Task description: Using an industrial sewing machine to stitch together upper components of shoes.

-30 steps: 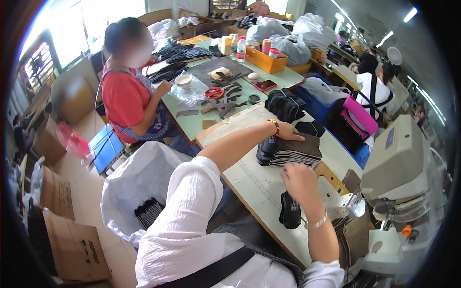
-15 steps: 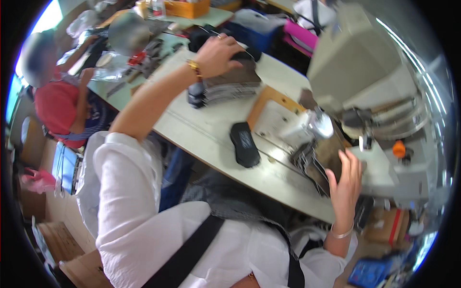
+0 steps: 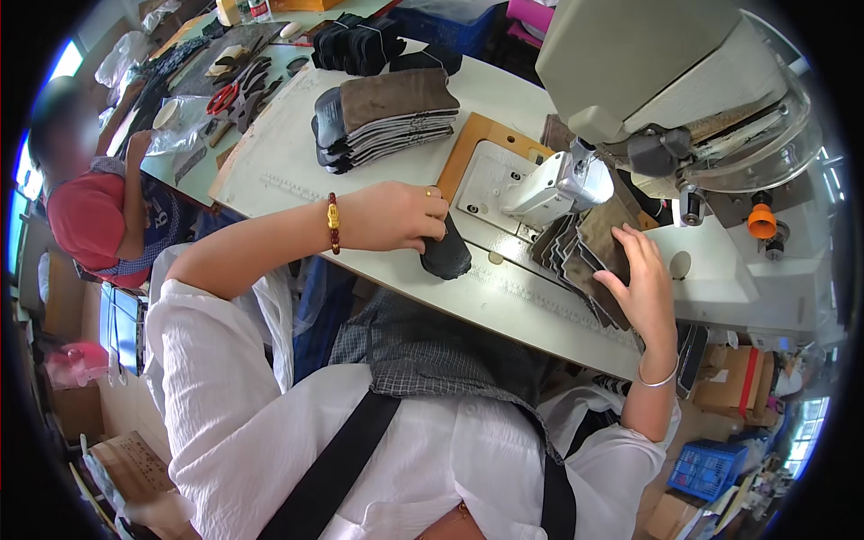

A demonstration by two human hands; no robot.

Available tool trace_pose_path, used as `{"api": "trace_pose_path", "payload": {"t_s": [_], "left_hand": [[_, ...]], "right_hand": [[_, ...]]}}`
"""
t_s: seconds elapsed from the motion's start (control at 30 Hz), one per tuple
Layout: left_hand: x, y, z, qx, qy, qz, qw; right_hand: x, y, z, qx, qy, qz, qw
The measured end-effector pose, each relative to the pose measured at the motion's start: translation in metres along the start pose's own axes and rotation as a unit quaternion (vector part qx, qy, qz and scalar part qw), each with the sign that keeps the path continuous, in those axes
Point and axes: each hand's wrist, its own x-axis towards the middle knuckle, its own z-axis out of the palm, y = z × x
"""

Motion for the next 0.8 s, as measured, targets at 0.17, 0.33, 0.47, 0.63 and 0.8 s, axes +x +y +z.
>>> {"api": "trace_pose_path", "payload": {"t_s": [0.17, 0.33, 0.47, 0.63, 0.8], "left_hand": [[-0.002, -0.008, 0.006, -0.016, -0.008, -0.009, 1.000], [-0.003, 0.008, 0.012, 0.018, 0.094, -0.019, 0.995], [-0.002, 0.027, 0.023, 0.075, 0.123, -0.133, 0.981], [0.020, 0.015, 0.015, 0.136, 0.150, -0.177, 0.963], [0.056, 0.015, -0.030, 0.066, 0.321, -0.023, 0.945]], "right_hand": [[0.000, 0.002, -0.004, 0.007, -0.019, -0.003, 1.000], [0.003, 0.006, -0.001, 0.006, 0.024, -0.027, 0.999], [0.005, 0.005, 0.006, -0.032, 0.074, -0.025, 0.996], [0.010, -0.003, 0.010, -0.035, 0.078, 0.052, 0.995], [-0.005, -0.034, 0.003, -0.026, 0.250, -0.073, 0.965]]}}
